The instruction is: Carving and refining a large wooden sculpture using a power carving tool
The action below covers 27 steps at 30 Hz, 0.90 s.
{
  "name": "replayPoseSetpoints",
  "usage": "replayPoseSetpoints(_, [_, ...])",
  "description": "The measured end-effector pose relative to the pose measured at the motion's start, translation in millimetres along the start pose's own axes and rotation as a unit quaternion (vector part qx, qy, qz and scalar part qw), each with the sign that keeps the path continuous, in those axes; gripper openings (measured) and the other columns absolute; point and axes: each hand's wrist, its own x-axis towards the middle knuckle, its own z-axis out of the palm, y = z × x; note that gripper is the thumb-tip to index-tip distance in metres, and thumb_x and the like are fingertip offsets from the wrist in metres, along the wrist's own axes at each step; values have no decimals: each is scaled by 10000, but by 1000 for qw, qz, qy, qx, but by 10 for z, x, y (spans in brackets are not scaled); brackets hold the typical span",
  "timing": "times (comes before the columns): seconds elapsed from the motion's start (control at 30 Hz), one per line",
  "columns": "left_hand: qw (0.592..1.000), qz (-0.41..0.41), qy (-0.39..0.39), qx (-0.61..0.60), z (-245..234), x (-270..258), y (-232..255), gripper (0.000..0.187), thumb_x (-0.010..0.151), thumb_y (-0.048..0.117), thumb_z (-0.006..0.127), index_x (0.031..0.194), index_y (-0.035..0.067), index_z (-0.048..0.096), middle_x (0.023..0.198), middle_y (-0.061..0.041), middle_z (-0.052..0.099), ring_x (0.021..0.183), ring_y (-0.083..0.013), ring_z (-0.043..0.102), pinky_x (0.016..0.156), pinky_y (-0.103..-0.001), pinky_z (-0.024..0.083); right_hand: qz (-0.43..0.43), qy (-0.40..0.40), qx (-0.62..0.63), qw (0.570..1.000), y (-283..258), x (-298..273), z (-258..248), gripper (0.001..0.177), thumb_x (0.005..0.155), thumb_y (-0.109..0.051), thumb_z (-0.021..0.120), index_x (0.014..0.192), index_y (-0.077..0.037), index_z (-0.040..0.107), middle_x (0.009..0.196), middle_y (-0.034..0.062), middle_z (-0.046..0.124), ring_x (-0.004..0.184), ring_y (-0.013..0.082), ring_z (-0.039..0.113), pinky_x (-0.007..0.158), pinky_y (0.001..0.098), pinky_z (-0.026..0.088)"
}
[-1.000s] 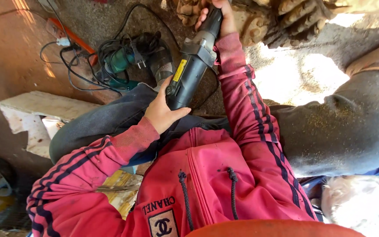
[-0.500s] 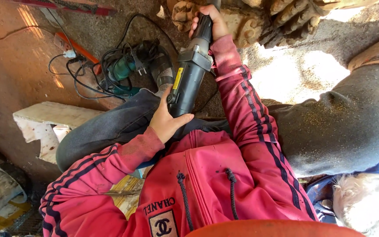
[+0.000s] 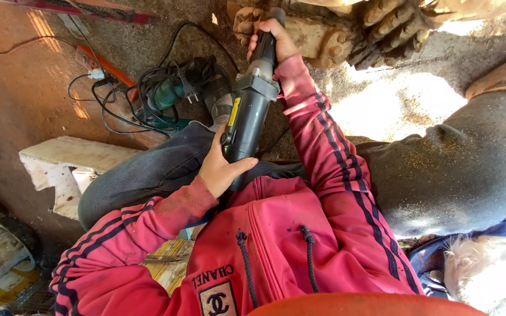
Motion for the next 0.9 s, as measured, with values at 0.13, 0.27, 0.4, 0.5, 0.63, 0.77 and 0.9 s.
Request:
replayPoseSetpoints(0.13, [1000,13,-8,17,-188,-11,59,1026,723,206,812,1522,-19,209,1345,-215,539,1098,-254,631,943,-337,513,20,20,24,999,20,-338,326,251,793,-144,711,934,0,561,713,93,640,565,192,616,570,334,578])
replayPoseSetpoints(0.27, [996,-17,-40,75,-427,0,176,1036,710,259,800,1530,33,210,1386,-205,522,1162,-269,617,981,-347,485,-21,15,67,997,111,-247,256,264,777,-132,725,956,-10,575,697,104,638,559,212,616,548,353,561])
replayPoseSetpoints(0.4, [990,-23,-54,132,-583,-1,238,1051,700,257,800,1539,45,203,1390,-193,538,1179,-261,617,999,-339,462,-33,14,121,992,197,-197,229,291,780,-112,722,1010,-35,562,692,77,621,535,198,598,520,347,556])
replayPoseSetpoints(0.5, [987,-49,-58,143,-638,-33,403,1039,698,249,799,1536,69,211,1332,-178,571,1094,-249,649,936,-337,499,-31,15,117,993,270,-84,160,256,808,-146,680,983,-33,532,725,98,614,582,219,606,556,395,552])
replayPoseSetpoints(0.63, [984,-65,-48,160,-628,-36,452,1042,704,271,795,1538,76,202,1307,-177,583,1039,-239,672,899,-327,516,-9,-19,111,994,271,39,143,230,814,-175,681,935,-31,549,697,99,619,580,224,601,588,393,542])
replayPoseSetpoints(0.77, [985,-62,-43,156,-637,-45,492,1028,707,277,796,1525,55,214,1300,-182,576,1034,-239,675,905,-334,523,16,-9,137,990,283,-19,262,220,811,-158,692,939,-28,568,733,104,622,593,219,616,574,383,550])
replayPoseSetpoints(0.9, [989,-38,-40,138,-731,-14,473,1016,697,221,805,1514,17,237,1327,-198,564,1101,-244,646,962,-336,492,15,-2,149,989,304,25,295,263,780,-158,706,966,-12,588,715,87,613,584,213,612,566,381,554])
